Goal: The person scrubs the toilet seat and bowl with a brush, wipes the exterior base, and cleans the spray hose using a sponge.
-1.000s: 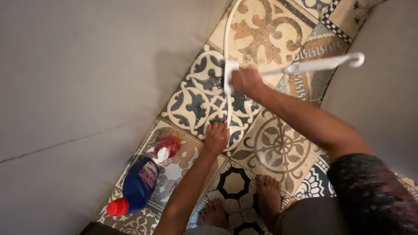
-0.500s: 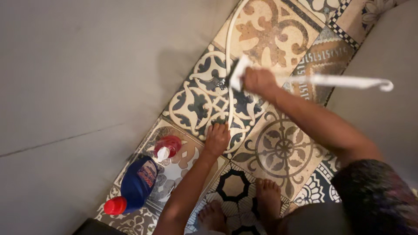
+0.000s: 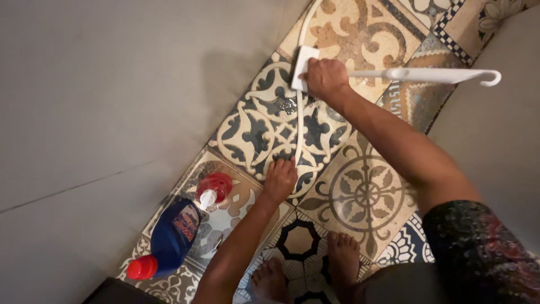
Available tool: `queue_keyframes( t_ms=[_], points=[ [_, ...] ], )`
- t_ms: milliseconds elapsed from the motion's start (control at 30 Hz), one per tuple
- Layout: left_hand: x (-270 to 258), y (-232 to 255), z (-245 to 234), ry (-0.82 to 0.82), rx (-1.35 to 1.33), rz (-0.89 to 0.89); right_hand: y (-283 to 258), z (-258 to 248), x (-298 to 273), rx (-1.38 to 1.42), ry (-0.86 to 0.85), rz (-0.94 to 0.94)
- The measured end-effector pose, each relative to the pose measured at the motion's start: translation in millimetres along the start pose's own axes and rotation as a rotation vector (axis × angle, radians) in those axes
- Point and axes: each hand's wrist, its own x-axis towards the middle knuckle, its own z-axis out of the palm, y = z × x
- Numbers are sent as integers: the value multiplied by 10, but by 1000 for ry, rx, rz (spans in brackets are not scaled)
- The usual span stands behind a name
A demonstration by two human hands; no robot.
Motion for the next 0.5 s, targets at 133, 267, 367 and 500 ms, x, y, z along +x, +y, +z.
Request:
queue_keyframes(
  t_ms=[133, 267, 367, 500],
  points=[
    [-63, 10, 22, 33, 129, 41, -247, 525, -684, -40, -155, -181],
    [-68, 50, 194, -114, 110, -143, -147, 564, -738, 29, -63, -180],
    [-56, 52, 304, -250, 76, -324, -4, 228, -186, -25, -70, -19],
    [20, 53, 190, -547, -86, -647, -141, 204, -24, -14, -139, 38]
  ],
)
